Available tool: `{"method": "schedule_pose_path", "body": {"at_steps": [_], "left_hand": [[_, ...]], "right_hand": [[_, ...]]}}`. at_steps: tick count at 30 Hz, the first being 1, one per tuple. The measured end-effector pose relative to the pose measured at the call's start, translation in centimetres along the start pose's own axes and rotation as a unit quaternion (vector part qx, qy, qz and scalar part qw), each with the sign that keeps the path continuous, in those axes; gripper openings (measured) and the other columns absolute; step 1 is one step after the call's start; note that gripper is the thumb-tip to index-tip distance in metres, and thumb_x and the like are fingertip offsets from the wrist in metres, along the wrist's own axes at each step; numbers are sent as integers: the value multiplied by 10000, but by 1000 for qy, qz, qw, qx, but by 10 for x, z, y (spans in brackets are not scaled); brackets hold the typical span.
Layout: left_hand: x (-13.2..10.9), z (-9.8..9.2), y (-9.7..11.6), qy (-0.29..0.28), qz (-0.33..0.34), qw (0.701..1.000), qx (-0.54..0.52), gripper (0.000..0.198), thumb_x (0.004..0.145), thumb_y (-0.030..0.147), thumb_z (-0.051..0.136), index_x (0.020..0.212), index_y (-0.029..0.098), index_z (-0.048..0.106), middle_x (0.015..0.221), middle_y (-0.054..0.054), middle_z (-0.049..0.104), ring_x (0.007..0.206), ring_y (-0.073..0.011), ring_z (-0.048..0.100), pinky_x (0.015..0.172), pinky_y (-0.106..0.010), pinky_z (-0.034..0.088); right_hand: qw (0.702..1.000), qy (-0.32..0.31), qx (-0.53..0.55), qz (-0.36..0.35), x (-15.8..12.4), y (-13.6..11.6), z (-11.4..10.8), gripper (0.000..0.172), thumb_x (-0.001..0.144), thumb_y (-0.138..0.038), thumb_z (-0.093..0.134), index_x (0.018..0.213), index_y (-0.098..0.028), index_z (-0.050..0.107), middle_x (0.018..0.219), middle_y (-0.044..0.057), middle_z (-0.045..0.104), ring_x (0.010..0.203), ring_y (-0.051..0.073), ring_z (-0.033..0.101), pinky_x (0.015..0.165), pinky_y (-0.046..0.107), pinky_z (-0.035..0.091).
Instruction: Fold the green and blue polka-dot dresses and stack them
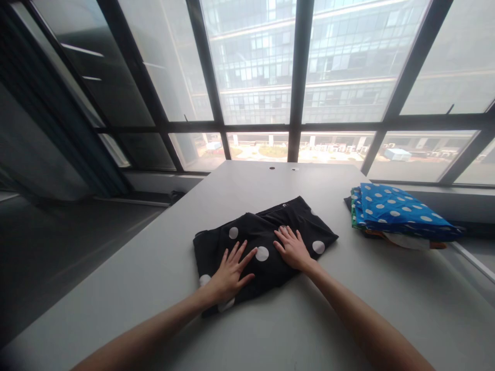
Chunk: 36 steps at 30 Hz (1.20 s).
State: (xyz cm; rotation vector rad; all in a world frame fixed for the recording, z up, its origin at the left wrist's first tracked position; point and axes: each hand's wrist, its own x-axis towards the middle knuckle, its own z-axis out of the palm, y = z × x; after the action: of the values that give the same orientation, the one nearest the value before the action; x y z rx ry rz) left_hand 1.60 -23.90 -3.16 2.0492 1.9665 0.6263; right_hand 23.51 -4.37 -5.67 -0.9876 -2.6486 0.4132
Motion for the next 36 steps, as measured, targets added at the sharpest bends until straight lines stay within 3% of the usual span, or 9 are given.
{"method": "schedule_pose_path", "body": {"at_steps": [6, 10, 12, 15, 17, 20, 24, 30, 36], "left_hand": [[50, -23, -54, -29, 20, 998, -47, 801, 807, 628, 787, 1536, 439, 512, 1714, -58, 304, 1604, -409, 105, 1240, -669, -35], [99, -35, -77, 37, -65, 996, -53, 923, 685, 618, 881, 1511, 380, 545, 1733, -102, 241, 1602, -443, 34, 1227, -689, -4], [121, -43, -84, 40, -108, 990, -85, 959, 611, 572, 936, 1471, 330, 587, 1701, -147, 312, 1584, -469, 139, 1234, -674, 78], [152, -61, -92, 41, -133, 978, -156, 789, 637, 488, 932, 1341, 238, 678, 1557, -176, 534, 1492, -407, 412, 1241, -511, 266], [173, -71, -97, 71, -140, 972, -173, 610, 720, 428, 879, 1254, 188, 710, 1482, -179, 606, 1434, -354, 500, 1217, -408, 327], [205, -78, -106, 109, -176, 965, -163, 483, 732, 311, 853, 1168, 147, 724, 1424, -192, 644, 1398, -355, 533, 1197, -386, 346], [238, -68, -112, 126, -238, 949, -162, 426, 690, 235, 857, 1083, 125, 735, 1246, -194, 734, 1251, -359, 643, 1089, -385, 442], [251, -56, -108, 139, -265, 932, -206, 430, 647, 231, 885, 1047, 139, 758, 1084, -152, 780, 1117, -315, 695, 972, -349, 508], [222, -84, -88, 110, -203, 926, -297, 307, 715, 322, 775, 973, 155, 772, 938, -88, 783, 931, -264, 712, 828, -336, 557]], "right_hand": [[991, 65, -7, 120, -23, -12, 18, 650, 1067, -571, 365, 1592, -198, 457, 1691, 155, 323, 1592, 365, 187, 1244, 666, 120], [983, 75, 16, 165, 13, -9, 15, 670, 1057, -571, 389, 1569, -148, 481, 1683, 202, 319, 1589, 382, 181, 1230, 689, 93], [977, 105, 58, 176, 36, -1, 7, 609, 1046, -531, 431, 1501, -148, 559, 1645, 203, 395, 1568, 377, 250, 1231, 676, 132], [961, 177, 118, 178, 64, 25, -13, 484, 1022, -421, 468, 1386, -160, 649, 1561, 170, 518, 1511, 318, 378, 1244, 557, 244], [949, 215, 125, 194, 76, 50, -31, 463, 995, -342, 482, 1379, -142, 643, 1533, 167, 543, 1485, 294, 411, 1245, 485, 275], [929, 238, 128, 252, 90, 89, -54, 492, 927, -258, 550, 1383, -90, 630, 1481, 226, 567, 1426, 337, 476, 1216, 489, 320], [904, 217, 167, 329, 108, 126, -67, 419, 837, -242, 673, 1226, -94, 718, 1242, 240, 710, 1215, 355, 652, 1078, 478, 474], [884, 197, 258, 336, 119, 139, -71, 339, 732, -261, 803, 1025, -99, 759, 990, 166, 780, 977, 296, 740, 897, 382, 579], [890, 165, 337, 257, 91, 113, -103, 245, 811, -327, 722, 946, -134, 791, 869, 102, 786, 790, 241, 726, 736, 333, 588]]}}
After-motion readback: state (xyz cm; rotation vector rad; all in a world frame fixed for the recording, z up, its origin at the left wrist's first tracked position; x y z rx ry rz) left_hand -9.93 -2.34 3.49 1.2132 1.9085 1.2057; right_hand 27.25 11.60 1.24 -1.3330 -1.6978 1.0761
